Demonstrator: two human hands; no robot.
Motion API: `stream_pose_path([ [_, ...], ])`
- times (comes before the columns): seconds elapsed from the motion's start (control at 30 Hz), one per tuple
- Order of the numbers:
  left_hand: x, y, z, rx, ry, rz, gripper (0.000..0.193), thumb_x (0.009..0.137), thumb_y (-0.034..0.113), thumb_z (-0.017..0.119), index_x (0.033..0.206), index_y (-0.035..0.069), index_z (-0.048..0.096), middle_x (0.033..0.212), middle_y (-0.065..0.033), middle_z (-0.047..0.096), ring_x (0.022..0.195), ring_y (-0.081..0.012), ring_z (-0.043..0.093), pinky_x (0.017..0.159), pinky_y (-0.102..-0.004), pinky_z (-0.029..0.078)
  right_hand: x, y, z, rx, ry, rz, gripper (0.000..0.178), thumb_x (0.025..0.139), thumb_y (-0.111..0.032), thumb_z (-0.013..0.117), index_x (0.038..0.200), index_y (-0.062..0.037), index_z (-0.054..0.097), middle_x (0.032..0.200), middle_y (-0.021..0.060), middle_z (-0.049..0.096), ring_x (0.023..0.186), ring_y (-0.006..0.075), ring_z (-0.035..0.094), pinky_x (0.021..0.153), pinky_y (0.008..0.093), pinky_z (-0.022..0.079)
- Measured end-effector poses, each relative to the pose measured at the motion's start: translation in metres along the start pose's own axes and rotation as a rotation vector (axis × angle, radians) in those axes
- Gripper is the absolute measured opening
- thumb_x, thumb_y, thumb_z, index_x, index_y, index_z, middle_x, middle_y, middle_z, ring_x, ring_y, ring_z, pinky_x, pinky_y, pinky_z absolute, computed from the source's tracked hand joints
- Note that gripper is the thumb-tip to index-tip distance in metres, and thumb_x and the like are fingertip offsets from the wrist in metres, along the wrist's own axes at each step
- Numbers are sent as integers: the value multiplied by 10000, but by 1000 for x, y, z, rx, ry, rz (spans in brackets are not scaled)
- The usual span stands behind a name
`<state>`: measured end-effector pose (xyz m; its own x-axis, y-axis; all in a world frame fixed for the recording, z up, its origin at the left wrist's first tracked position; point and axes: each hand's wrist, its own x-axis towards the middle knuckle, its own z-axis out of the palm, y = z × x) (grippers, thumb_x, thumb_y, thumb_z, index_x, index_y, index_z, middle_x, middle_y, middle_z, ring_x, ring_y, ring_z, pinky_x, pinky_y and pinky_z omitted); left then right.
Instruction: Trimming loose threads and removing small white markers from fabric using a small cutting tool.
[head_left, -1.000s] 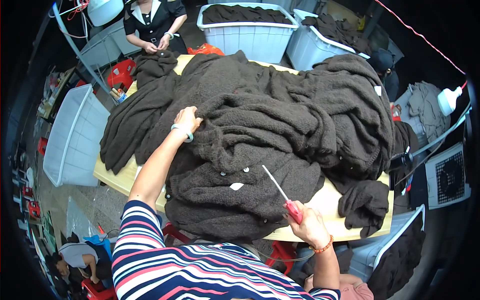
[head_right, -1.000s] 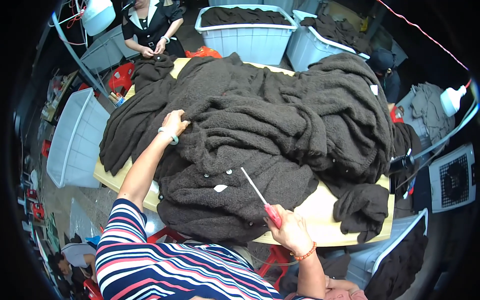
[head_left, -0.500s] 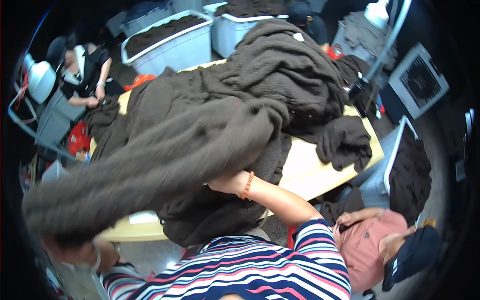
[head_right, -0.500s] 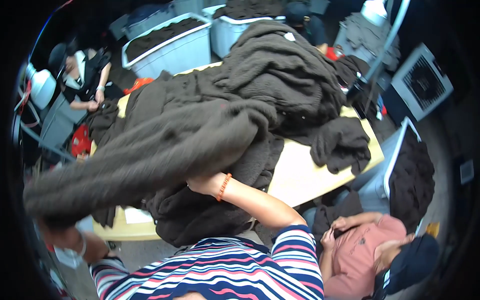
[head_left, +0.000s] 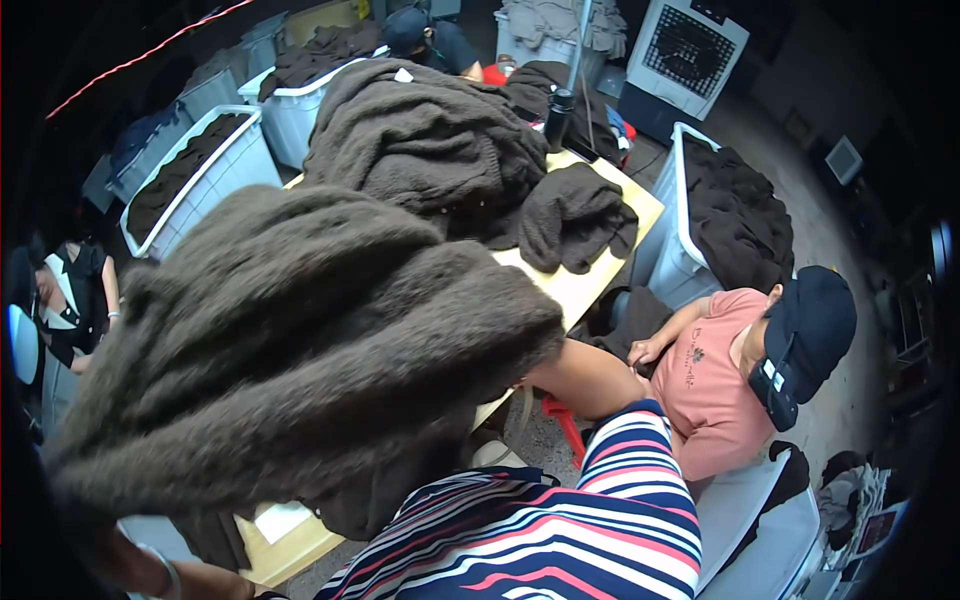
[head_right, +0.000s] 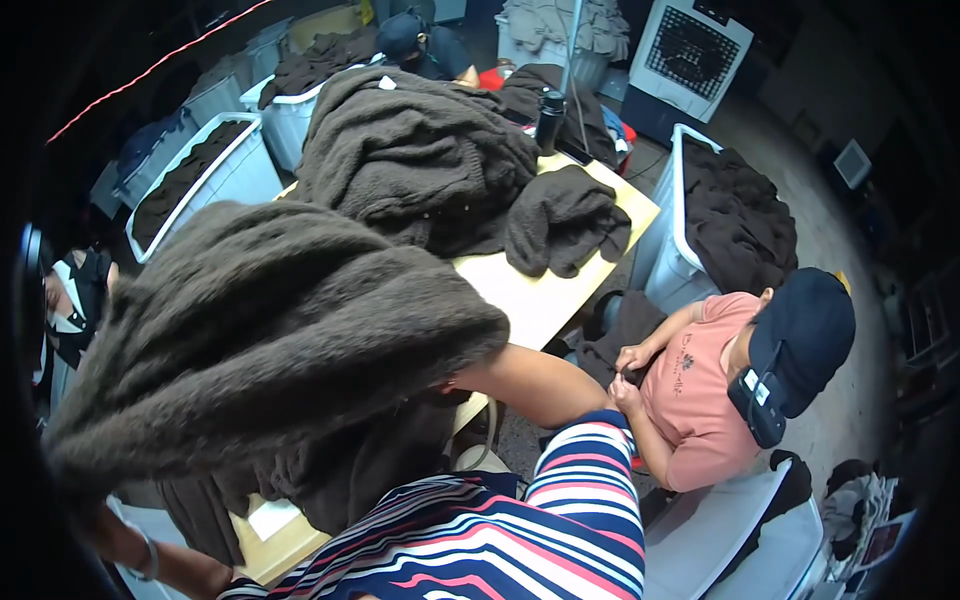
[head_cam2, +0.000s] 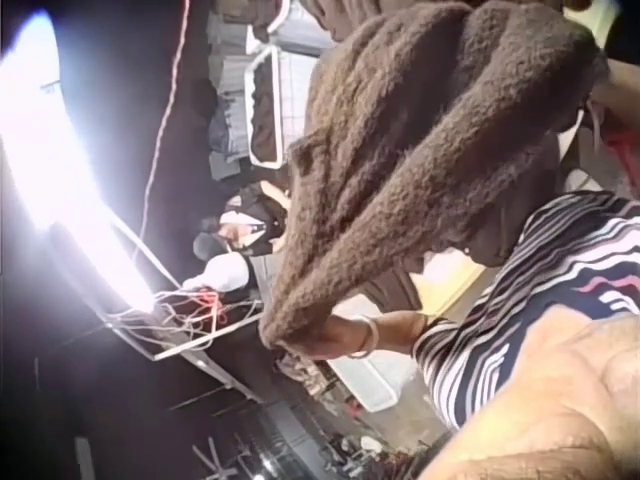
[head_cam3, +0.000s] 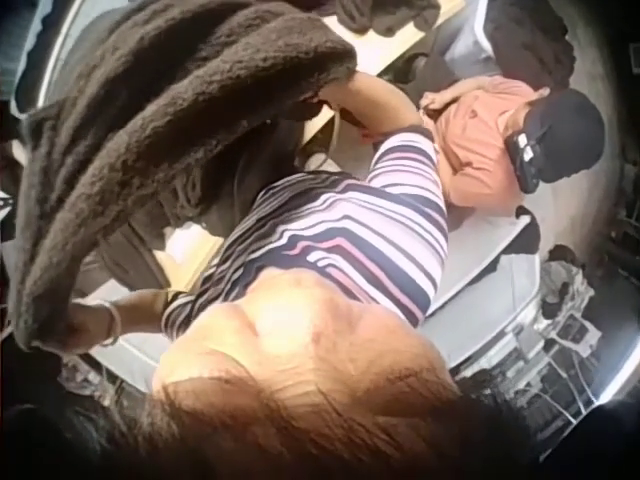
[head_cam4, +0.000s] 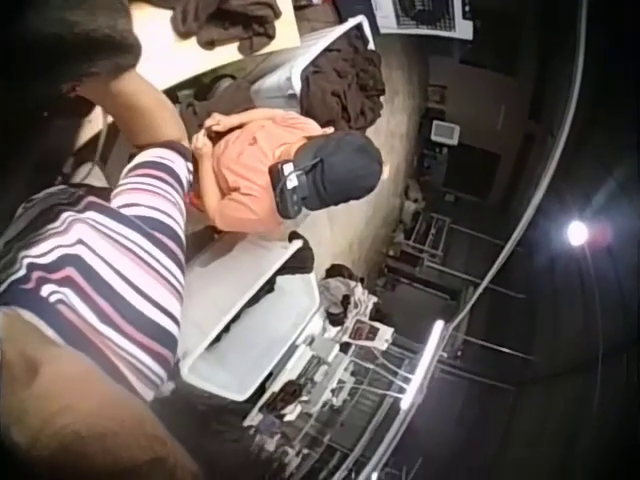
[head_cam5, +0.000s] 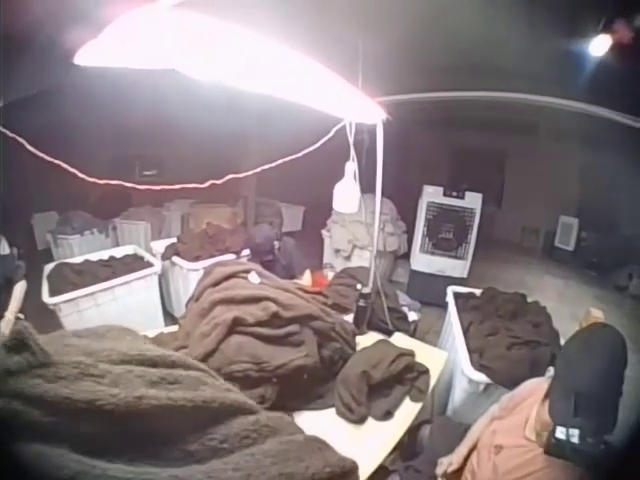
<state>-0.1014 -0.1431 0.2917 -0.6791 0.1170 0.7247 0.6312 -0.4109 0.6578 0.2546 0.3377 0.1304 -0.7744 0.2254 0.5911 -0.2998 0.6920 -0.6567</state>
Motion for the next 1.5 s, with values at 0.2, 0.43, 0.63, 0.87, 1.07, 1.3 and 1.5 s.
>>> stream_pose_path([
  [0.2, -6, -96, 126, -1096, -347, -718, 464, 1046, 170, 422, 1453, -37, 340, 1503, -207, 373, 1361, -295, 415, 1188, -458, 264, -5, -8, -82, 6, 258, 193, 366, 997, -209, 526, 1329, -56, 536, 1239, 144, 627, 1165, 227, 594, 1013, 359, 465],
  [0.43, -77, -177, 400, -1114, -731, -867, 382, 1003, 165, 493, 1344, -6, 504, 1404, -166, 524, 1311, -309, 479, 1139, -501, 317, 9, 98, -276, -1109, 230, 445, 579, 924, -406, 600, 1391, -83, 483, 1345, 159, 568, 1253, 288, 536, 1064, 349, 417],
  [0.63, -158, -243, 551, -856, -414, -1228, 192, 919, 123, 648, 1083, 37, 596, 1069, -109, 613, 1037, -237, 605, 993, -563, 475, 37, 152, -359, -1140, 175, 711, 598, 902, -386, 648, 1405, -99, 499, 1458, 156, 469, 1382, 244, 391, 1114, 341, 361],
  [0.87, -252, -328, 574, -53, -659, -1440, 98, 889, 112, 672, 976, 82, 638, 922, 6, 632, 853, -137, 609, 822, -352, 520, -66, 268, -235, -131, -26, 1431, 173, 891, -137, 612, 826, 23, 620, 594, 124, 619, 456, 205, 581, 452, 362, 491],
  [1.07, -231, -237, 461, 545, -1125, -275, 457, 782, 203, 767, 1169, 22, 605, 1060, -121, 614, 999, -293, 583, 875, -397, 474, -145, 238, -147, 53, 108, 1405, 182, 921, -117, 605, 940, 52, 538, 627, 129, 630, 486, 211, 621, 462, 344, 516],
  [1.3, -250, -195, 362, 964, -1239, -200, 847, 639, 265, 858, 1375, 64, 489, 1281, -178, 483, 1155, -341, 481, 942, -430, 401, -122, 158, -114, -135, 110, 1364, 205, 939, -117, 603, 1017, 70, 576, 646, 90, 612, 526, 160, 601, 499, 303, 514],
  [1.5, -244, -251, 311, 611, -972, -232, 269, 772, 23, 695, 1036, -6, 649, 966, -117, 644, 916, -291, 624, 823, -358, 500, -93, 97, -56, -88, 19, 1111, 451, 941, -109, 598, 1365, 5, 493, 680, 48, 607, 586, 116, 588, 582, 273, 500],
])
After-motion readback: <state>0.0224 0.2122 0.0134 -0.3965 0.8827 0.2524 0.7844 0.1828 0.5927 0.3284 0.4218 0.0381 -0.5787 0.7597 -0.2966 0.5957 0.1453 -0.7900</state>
